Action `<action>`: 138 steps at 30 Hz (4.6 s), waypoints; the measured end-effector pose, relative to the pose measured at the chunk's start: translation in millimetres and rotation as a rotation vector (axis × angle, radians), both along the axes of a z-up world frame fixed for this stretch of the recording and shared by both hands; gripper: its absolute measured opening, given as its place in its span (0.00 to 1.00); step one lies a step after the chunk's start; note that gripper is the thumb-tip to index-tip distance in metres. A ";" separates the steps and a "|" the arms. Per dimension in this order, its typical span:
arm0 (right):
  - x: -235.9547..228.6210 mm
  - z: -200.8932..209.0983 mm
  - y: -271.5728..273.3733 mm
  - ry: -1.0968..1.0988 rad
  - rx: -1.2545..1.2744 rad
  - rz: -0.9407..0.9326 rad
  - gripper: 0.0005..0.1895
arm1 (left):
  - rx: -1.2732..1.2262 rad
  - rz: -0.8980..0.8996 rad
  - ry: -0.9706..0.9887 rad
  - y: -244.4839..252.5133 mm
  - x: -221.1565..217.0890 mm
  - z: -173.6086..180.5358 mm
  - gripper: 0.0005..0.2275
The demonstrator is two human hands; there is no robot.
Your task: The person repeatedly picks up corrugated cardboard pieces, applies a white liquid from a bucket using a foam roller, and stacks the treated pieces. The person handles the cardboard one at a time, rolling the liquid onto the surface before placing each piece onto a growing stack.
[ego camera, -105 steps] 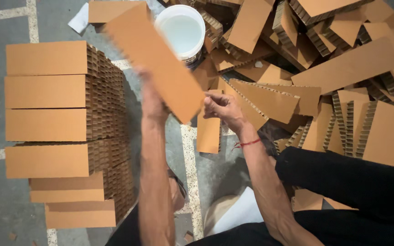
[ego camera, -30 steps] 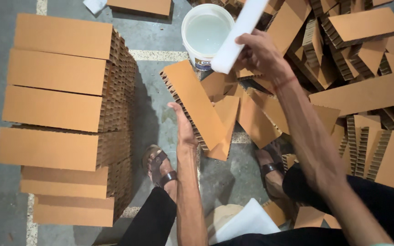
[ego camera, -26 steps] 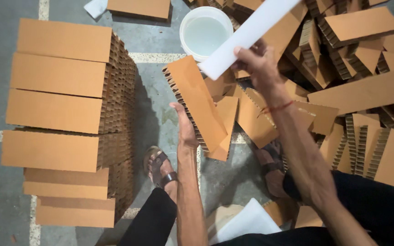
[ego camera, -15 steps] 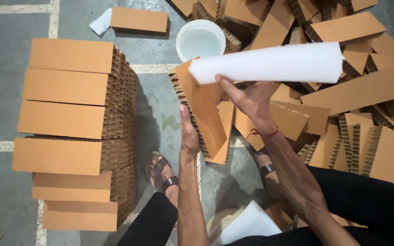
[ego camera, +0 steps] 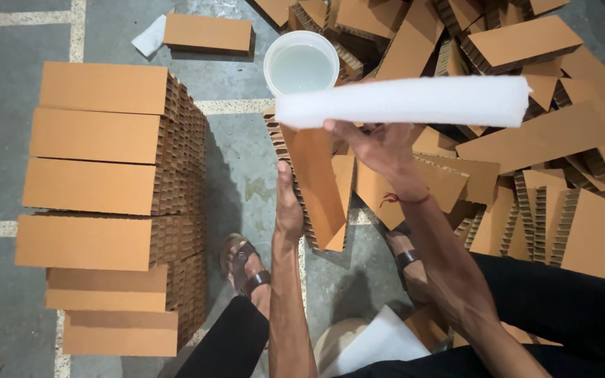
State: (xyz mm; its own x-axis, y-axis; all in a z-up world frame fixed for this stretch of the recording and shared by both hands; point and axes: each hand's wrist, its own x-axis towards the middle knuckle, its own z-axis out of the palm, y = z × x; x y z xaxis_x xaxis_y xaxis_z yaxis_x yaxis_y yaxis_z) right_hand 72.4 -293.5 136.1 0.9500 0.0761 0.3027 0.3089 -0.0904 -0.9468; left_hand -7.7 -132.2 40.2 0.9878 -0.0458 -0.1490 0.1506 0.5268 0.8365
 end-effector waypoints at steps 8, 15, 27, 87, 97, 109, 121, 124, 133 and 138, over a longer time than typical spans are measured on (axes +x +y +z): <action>-14.3 2.4 -23.0 -0.245 -0.119 0.481 0.14 | -0.126 0.027 0.063 10.3 1.9 -12.7 0.34; -3.4 0.8 -36.3 -0.036 -0.147 0.528 0.15 | -0.221 -0.001 0.139 12.2 3.6 -8.4 0.36; -9.6 5.3 4.7 -0.066 0.128 -0.145 0.09 | -0.246 -0.018 0.063 1.8 3.5 8.0 0.36; -16.1 -12.8 -33.2 -0.131 0.035 0.487 0.10 | 0.229 0.053 -0.059 8.9 6.2 13.5 0.33; -59.3 18.5 -25.7 0.240 0.125 0.643 0.42 | 0.022 0.228 0.074 34.4 5.4 40.0 0.30; -36.6 32.2 -27.9 0.077 0.006 0.704 0.16 | -0.037 0.312 0.143 43.1 9.3 59.3 0.32; -21.0 20.8 2.3 -0.052 0.215 0.806 0.22 | -0.154 0.236 0.148 30.3 6.0 44.0 0.32; -44.5 21.7 -12.3 0.063 0.118 0.832 0.30 | -0.255 0.221 0.196 34.0 7.4 44.8 0.33; -22.0 46.5 -32.1 0.001 0.006 0.657 0.19 | -0.261 0.272 0.105 33.2 6.9 53.6 0.33; 22.5 64.5 -12.5 -0.226 -0.181 0.367 0.14 | -0.287 0.095 0.051 21.7 3.4 50.8 0.34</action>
State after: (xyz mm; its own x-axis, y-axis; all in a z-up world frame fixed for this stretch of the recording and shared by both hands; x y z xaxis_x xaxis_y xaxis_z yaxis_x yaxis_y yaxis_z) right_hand 94.8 -306.0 200.6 0.7622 0.4655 0.4498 0.5479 -0.0940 -0.8312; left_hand -4.3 -110.5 90.9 0.9812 -0.0007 -0.1928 0.1272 0.7541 0.6443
